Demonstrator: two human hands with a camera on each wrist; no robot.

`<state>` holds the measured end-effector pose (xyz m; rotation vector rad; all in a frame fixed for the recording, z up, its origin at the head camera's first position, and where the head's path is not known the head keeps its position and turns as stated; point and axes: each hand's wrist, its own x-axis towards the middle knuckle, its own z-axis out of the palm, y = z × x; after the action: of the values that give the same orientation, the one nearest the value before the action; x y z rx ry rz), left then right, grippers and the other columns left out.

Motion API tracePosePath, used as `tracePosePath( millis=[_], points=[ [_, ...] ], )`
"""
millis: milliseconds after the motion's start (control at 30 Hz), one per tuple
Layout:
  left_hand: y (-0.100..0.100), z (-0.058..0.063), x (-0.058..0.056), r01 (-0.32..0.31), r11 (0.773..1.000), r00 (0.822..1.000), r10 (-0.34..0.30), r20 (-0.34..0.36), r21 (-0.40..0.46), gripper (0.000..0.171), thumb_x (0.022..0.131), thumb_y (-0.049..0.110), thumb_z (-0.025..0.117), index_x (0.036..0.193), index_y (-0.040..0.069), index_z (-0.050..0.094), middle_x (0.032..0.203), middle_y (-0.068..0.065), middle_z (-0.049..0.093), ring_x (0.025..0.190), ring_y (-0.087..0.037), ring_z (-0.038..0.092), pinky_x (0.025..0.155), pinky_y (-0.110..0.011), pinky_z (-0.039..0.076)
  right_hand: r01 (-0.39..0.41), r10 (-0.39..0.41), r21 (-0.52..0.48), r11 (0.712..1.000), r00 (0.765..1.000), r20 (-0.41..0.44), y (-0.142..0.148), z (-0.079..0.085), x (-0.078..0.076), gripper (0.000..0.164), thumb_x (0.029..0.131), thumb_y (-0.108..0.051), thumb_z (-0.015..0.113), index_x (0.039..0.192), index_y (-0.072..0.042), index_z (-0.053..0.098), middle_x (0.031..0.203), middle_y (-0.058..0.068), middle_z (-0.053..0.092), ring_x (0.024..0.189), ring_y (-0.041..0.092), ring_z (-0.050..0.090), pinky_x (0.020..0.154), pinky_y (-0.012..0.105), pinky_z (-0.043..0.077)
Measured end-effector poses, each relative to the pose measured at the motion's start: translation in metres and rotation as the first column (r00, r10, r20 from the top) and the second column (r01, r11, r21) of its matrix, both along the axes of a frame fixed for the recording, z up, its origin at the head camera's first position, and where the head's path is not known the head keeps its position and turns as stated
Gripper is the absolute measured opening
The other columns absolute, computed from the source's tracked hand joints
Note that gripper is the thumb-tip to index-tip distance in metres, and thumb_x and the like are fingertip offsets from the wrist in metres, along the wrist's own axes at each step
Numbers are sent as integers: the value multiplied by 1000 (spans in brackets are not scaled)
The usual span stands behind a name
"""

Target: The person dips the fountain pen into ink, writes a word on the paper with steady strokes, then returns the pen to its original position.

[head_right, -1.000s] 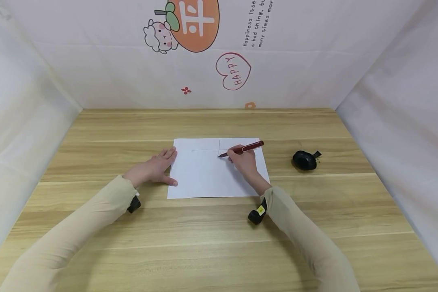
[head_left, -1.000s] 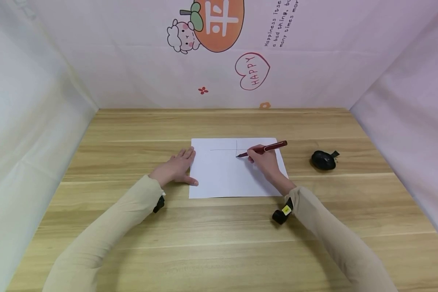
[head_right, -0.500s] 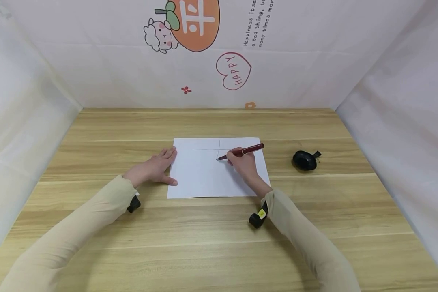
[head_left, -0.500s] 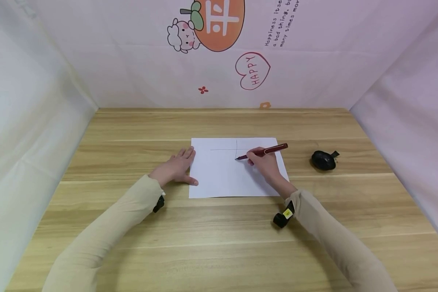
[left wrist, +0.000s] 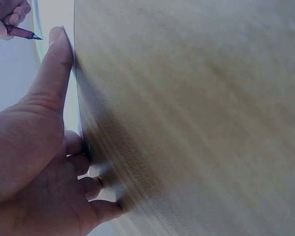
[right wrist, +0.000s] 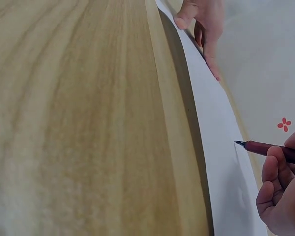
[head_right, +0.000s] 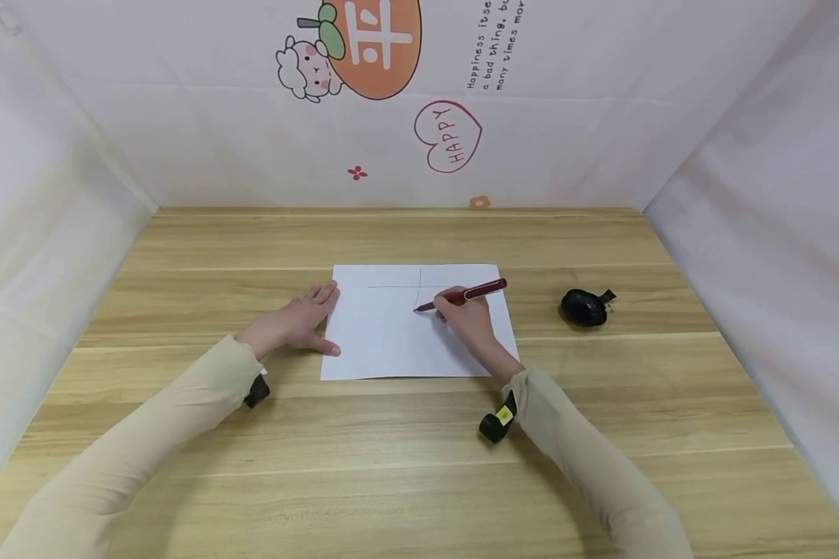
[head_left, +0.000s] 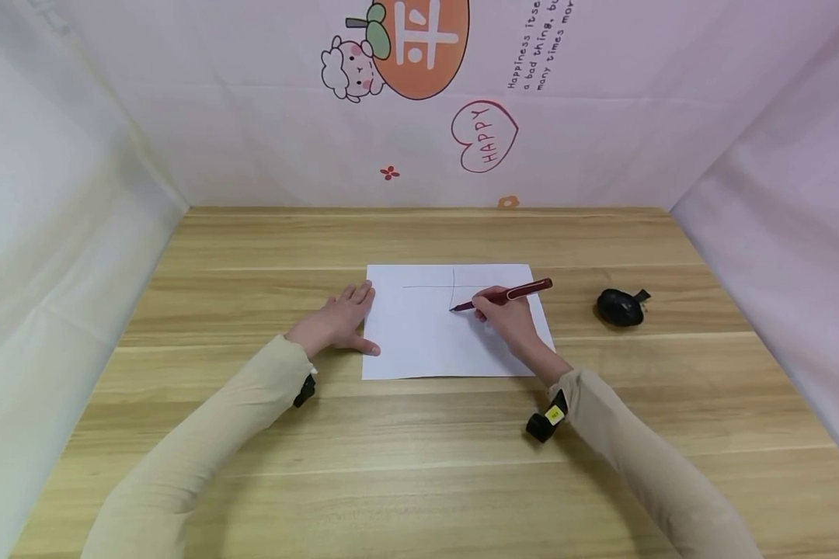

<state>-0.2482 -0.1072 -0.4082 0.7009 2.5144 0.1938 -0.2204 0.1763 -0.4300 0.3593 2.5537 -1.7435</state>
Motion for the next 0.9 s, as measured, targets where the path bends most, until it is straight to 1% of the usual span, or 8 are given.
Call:
tracePosePath(
  millis=[200,467,633,767,900],
  points=[
    [0,-2,-1,0,1000,1000,0,1,-2,109,80,52,66,149,0,-2,158,-15,-11,146,-37,-6,115,-58,11,-4,4,3,1000,1000,10,-1,0,3,21,85,-19,59,97,-3,65,63,-7,59,61,7,53,53,19,37],
    [0,-2,-2,1,1000,1000,-1,5,3,110,80,52,66,149,-1,-2,157,-15,-12,145,-38,-7,115,-59,10,-2,2,-14,1000,1000,17,-2,0,5,20,84,-18,60,97,-3,66,63,-7,59,61,6,53,53,19,38],
    [-1,-1,-2,3,1000,1000,-3,6,-2,110,80,52,66,149,0,-2,158,-14,-12,146,-37,-7,115,-59,11,-17,17,-16,1000,1000,20,-3,1,7,20,85,-18,59,96,-3,66,63,-7,60,62,7,53,54,19,39],
    [-1,-1,-2,4,1000,1000,-4,5,-4,110,80,52,66,149,0,-2,158,-14,-12,146,-37,-7,115,-58,11,-29,29,-1,1000,999,31,-3,1,9,21,86,-20,59,97,-4,66,66,-6,60,63,9,53,56,19,40],
    [-1,-2,-2,7,1000,1000,-7,3,-4,110,80,52,66,149,0,-2,158,-14,-12,146,-37,-7,115,-58,11,-39,39,0,999,999,30,-3,0,11,22,86,-20,59,99,-3,66,66,-5,61,64,10,54,57,20,41]
  ],
)
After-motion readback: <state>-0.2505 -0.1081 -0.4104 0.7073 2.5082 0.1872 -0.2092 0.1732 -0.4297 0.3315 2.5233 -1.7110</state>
